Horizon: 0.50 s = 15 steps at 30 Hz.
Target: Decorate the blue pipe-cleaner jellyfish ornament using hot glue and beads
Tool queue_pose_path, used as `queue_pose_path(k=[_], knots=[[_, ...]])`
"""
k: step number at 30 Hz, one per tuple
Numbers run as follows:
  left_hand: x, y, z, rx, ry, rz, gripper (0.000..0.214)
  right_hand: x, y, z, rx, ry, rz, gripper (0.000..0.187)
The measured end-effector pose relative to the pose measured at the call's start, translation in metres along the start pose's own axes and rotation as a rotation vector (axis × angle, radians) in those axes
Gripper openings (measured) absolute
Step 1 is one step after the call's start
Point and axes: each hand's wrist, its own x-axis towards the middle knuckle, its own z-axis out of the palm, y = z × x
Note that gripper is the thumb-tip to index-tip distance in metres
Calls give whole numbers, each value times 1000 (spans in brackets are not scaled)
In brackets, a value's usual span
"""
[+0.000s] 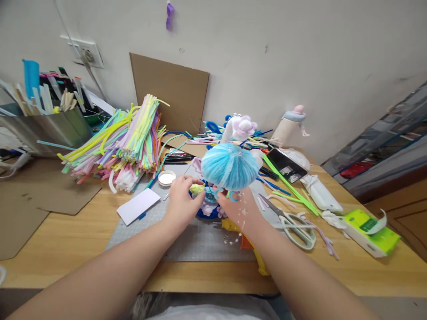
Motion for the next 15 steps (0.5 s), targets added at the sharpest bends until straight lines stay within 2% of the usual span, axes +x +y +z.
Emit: queue_pose_path(k=[6, 10, 15], knots=[[-2, -2, 2, 28, -38, -4, 20, 2, 2, -6, -279, -159, -183, 32], [0, -5, 2, 50, -41, -6, 20, 2, 0, -6, -387, -189, -216, 30], [2, -7, 3, 75, -45, 16, 17, 2, -1, -6, -359, -164, -216, 29]])
